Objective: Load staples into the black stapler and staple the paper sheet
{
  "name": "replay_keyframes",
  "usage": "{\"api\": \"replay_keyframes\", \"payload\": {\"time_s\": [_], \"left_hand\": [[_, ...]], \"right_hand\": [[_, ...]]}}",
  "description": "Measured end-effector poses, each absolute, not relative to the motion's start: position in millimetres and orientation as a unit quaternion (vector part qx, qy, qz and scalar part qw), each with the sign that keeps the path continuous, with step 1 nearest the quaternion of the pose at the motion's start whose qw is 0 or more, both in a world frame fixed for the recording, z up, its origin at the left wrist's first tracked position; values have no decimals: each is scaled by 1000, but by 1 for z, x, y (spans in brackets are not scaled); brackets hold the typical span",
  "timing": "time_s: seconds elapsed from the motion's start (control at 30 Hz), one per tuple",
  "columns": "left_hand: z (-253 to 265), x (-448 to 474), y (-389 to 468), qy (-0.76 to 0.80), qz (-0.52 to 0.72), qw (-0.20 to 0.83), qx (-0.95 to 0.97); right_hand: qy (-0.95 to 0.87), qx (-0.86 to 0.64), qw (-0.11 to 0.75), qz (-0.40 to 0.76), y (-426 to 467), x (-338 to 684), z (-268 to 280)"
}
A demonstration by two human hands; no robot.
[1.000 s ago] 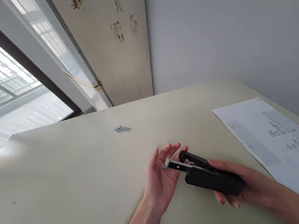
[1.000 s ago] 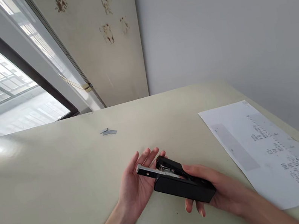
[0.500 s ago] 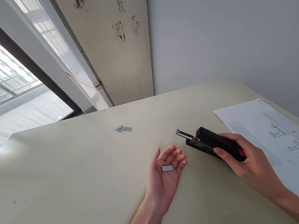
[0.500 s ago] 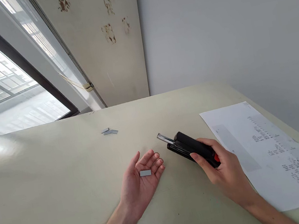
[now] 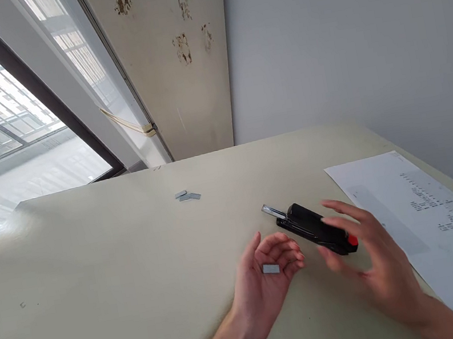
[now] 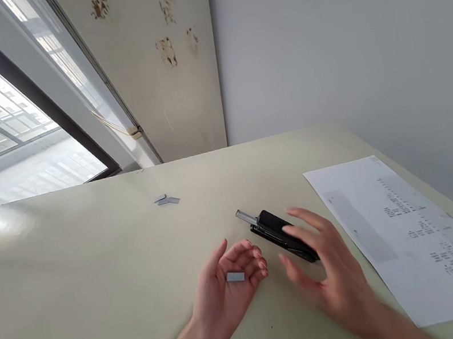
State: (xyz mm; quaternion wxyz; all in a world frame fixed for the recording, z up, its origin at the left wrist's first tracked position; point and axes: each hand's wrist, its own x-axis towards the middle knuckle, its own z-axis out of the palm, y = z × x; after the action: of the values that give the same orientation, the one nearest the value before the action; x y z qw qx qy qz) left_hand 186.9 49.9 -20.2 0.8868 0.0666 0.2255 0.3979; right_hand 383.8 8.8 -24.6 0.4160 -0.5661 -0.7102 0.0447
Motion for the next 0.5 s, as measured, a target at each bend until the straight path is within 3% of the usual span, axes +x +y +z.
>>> {"api": "replay_keyframes", "payload": {"time_s": [0.23,0.5], "left_hand": [[-28,203,20,235,327,914,49],[-31,205,23,221,331,916,49]], "right_hand": [[-847,-406,343,29,-5,366,-23],[-836,-434,331,50,-2,360,-32]]}}
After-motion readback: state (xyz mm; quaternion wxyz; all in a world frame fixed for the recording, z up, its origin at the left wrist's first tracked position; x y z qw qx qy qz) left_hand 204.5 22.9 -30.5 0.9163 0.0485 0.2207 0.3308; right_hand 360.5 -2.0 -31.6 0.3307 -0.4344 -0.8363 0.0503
